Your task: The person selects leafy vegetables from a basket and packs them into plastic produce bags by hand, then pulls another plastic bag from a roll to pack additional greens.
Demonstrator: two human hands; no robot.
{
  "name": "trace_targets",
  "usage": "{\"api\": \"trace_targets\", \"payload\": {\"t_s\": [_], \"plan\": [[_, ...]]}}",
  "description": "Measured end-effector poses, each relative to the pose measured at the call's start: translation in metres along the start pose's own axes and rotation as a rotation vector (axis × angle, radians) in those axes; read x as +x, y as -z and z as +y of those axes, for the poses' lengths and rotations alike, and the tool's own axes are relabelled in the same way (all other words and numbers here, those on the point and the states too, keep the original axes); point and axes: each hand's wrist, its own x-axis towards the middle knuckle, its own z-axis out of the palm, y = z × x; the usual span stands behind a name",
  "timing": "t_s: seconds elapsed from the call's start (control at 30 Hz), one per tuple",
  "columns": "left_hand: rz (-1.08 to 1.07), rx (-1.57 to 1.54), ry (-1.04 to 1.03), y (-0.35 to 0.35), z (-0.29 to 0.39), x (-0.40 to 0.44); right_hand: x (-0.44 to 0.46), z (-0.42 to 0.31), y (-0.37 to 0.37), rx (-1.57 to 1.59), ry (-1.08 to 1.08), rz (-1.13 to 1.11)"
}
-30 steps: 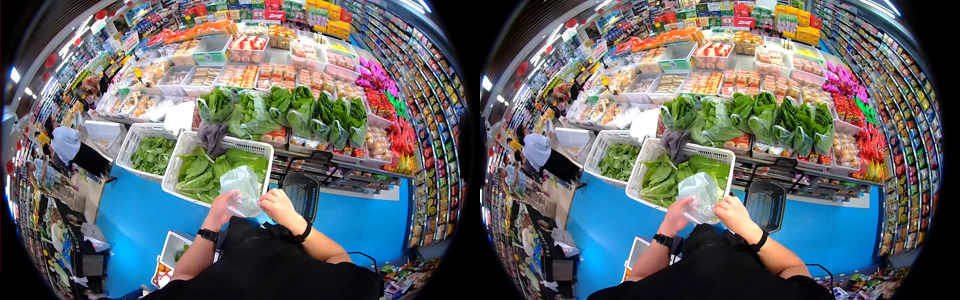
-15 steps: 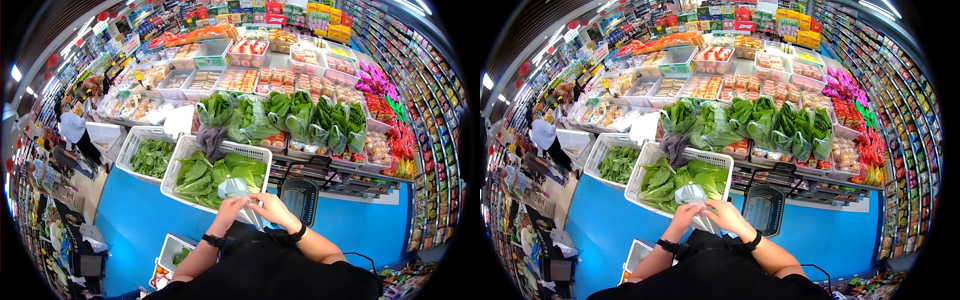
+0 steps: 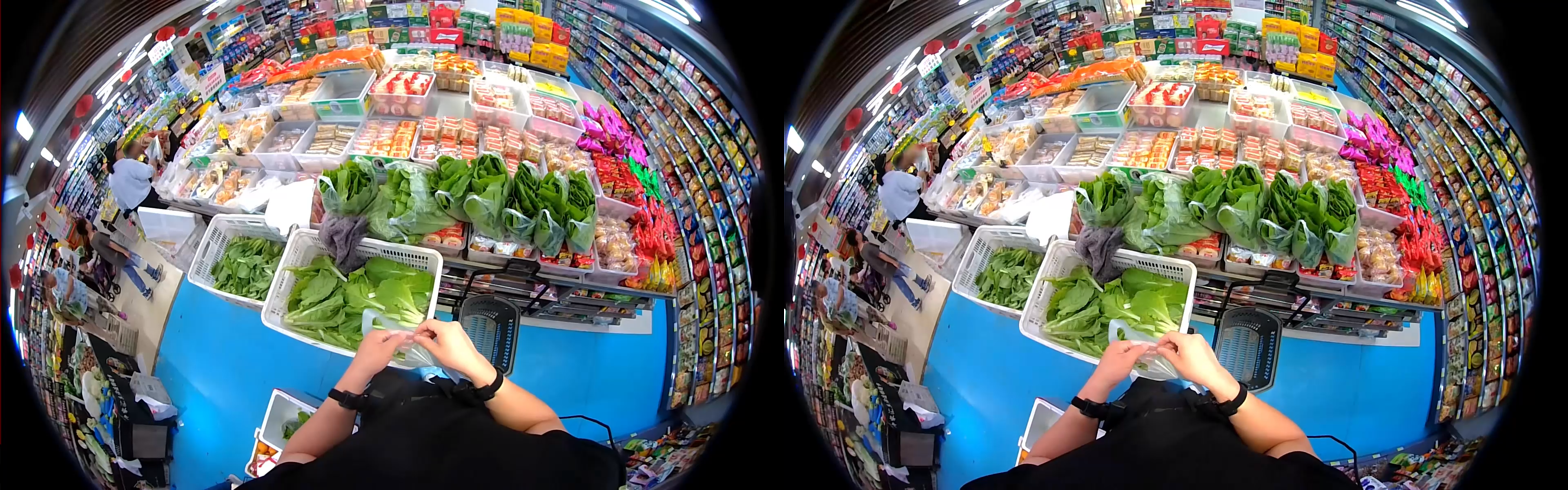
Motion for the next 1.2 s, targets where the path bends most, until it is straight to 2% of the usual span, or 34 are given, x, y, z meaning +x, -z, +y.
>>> {"api": "trace_targets", "payload": {"t_s": [0.1, 0.17, 0.27, 0.37, 0.43, 0.5, 0.67, 0.77, 0.87, 0.97, 1.0, 1.07, 1.13, 1.2], "plan": [[-0.045, -0.082, -0.031, 0.004, 0.005, -0.002, 0.000, 0.000, 0.003, -0.017, 0.056, 0.025], [-0.013, 0.116, -0.067, 0.008, 0.004, 0.001, 0.002, 0.003, 0.003, -0.060, 0.103, 0.040], [-0.003, 0.121, -0.071, 0.015, -0.008, 0.007, 0.005, 0.010, 0.002, -0.077, 0.151, 0.058], [-0.019, 0.195, -0.035, 0.017, 0.016, -0.001, 0.007, 0.006, 0.000, -0.109, 0.094, 0.011], [0.011, 0.129, -0.086, 0.013, 0.010, 0.000, 0.005, -0.006, 0.001, -0.258, 0.276, 0.151], [0.040, 0.064, -0.141, 0.013, 0.011, 0.000, 0.007, -0.009, 0.001, -0.211, 0.311, 0.108], [0.081, 0.142, -0.073, 0.015, 0.021, -0.001, 0.014, 0.006, -0.004, -0.119, 0.377, 0.009], [0.161, 0.093, -0.074, 0.017, 0.000, 0.007, 0.016, 0.012, -0.001, -0.082, 0.332, -0.008], [0.170, 0.039, -0.017, 0.023, 0.006, 0.006, 0.017, 0.004, 0.005, -0.151, 0.248, 0.050], [0.147, 0.133, -0.063, 0.015, 0.012, 0.006, 0.021, -0.002, -0.007, 0.289, 0.087, -0.088], [0.146, 0.134, -0.063, 0.012, 0.017, 0.005, 0.021, 0.003, -0.012, 0.290, 0.087, -0.087], [0.113, 0.182, -0.137, 0.005, 0.027, 0.000, 0.024, 0.012, -0.020, 0.415, -0.102, -0.152], [0.106, 0.251, -0.117, 0.005, 0.034, -0.003, 0.030, 0.026, -0.018, 0.372, -0.122, -0.159], [0.116, 0.021, -0.124, 0.005, 0.014, 0.004, 0.032, 0.044, -0.016, 0.384, -0.120, -0.013]]}}
